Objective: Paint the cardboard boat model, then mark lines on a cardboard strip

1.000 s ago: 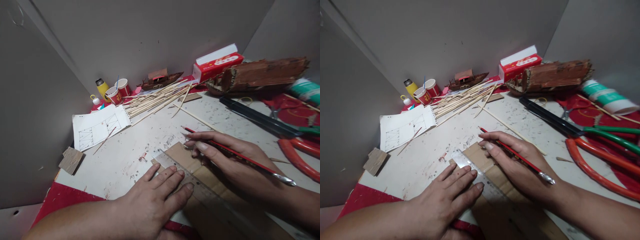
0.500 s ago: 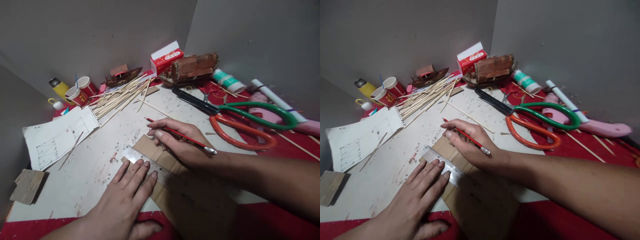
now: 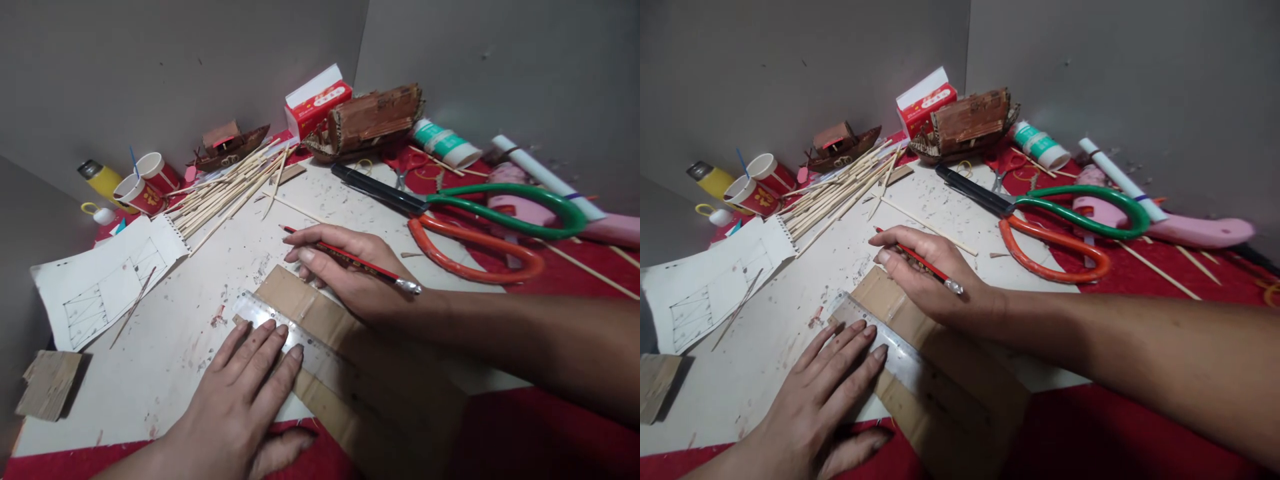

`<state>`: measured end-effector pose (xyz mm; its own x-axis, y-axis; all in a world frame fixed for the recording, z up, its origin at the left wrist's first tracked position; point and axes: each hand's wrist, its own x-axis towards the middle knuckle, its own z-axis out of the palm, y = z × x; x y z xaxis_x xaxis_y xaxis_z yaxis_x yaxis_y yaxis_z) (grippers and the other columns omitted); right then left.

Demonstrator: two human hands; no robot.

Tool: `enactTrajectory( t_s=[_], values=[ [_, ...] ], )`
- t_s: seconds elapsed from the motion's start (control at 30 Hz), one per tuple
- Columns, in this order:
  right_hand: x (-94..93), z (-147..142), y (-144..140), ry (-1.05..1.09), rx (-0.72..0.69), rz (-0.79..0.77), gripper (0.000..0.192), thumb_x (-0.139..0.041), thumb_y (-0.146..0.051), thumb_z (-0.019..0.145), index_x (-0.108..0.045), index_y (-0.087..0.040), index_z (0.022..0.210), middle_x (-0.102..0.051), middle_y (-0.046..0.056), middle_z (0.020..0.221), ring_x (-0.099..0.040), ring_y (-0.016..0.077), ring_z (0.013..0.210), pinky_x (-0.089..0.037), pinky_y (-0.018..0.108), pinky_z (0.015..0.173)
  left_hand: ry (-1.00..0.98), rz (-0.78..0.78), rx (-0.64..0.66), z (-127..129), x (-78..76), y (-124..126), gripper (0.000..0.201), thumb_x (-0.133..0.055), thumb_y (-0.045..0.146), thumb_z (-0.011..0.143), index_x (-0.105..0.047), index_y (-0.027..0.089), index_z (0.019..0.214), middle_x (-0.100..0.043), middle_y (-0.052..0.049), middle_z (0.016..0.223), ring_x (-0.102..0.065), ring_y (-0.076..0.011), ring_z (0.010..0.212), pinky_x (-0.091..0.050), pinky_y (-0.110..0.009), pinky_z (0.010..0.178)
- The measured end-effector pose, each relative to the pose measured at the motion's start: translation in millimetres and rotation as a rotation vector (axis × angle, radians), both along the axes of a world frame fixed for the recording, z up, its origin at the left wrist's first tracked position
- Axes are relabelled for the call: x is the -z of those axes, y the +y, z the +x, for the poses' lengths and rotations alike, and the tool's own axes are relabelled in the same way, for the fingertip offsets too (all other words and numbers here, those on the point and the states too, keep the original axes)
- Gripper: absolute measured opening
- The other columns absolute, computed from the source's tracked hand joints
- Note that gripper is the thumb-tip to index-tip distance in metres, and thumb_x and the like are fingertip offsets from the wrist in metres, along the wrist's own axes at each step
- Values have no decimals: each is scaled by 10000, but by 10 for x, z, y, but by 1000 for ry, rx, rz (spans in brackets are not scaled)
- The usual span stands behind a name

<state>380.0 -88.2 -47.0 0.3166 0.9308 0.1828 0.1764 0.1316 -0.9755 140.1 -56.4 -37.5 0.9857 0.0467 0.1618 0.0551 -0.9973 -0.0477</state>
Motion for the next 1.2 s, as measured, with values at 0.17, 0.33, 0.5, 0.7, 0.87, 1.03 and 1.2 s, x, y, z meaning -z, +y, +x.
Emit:
enactTrajectory(
  t_s=[0.17, 0.33, 0.5, 0.7, 0.87, 1.03, 1.2],
  values=[
    [14, 2, 24, 1, 4, 14, 221, -561, -235, 901, -695, -162, 1060, -744, 49, 963, -640, 125, 713, -519, 283, 690, 1, -4, -12, 19, -16, -4, 677, -613, 543, 881, -542, 69, 1359, -579, -187, 1403, -461, -300, 1381, -167, -460, 1227],
    [57, 3, 34, -9, 4, 47, 209, -559, -219, 906, -692, -168, 1057, -742, 46, 1009, -657, 123, 749, -521, 278, 725, -1, -18, -30, 19, -33, -24, 695, -614, 515, 888, -501, 33, 1377, -592, -206, 1380, -437, -294, 1397, -158, -457, 1226],
    [113, 19, 43, -53, 4, 110, 209, -556, -239, 925, -684, -188, 1081, -734, 36, 1081, -686, 143, 868, -524, 286, 813, 75, 3, -53, 5, -11, -5, 844, -600, 596, 866, -408, 22, 1455, -496, -232, 1468, -368, -313, 1439, -148, -472, 1219],
    [126, 27, 63, -113, 29, 119, 194, -567, -261, 922, -690, -201, 1060, -743, 21, 1044, -691, 149, 874, -523, 287, 824, 81, 27, -73, 30, -14, 16, 946, -549, 657, 867, -294, 31, 1529, -469, -233, 1488, -354, -309, 1447, -142, -450, 1219],
    [141, 29, 67, -127, 33, 143, 197, -558, -278, 930, -686, -210, 1063, -743, 23, 1060, -698, 153, 903, -525, 282, 819, 62, 47, -70, 54, -8, 36, 956, -493, 674, 889, -245, 27, 1548, -448, -242, 1501, -315, -302, 1469, -140, -451, 1220],
    [143, 37, 64, -160, 38, 147, 194, -562, -276, 927, -688, -220, 1062, -746, 23, 1076, -697, 172, 987, -523, 280, 834, 70, 58, -76, -15, 51, 76, 959, -502, 675, 875, -272, 25, 1542, -431, -240, 1516, -318, -329, 1464, -144, -480, 1216],
    [144, 48, 57, -169, 26, 158, 199, -555, -269, 935, -684, -214, 1076, -748, 25, 1088, -701, 169, 990, -523, 272, 831, 35, 98, -78, -67, 59, 81, 929, -488, 672, 884, -282, 59, 1551, -506, -212, 1469, -384, -319, 1432, -163, -474, 1217]
  ],
)
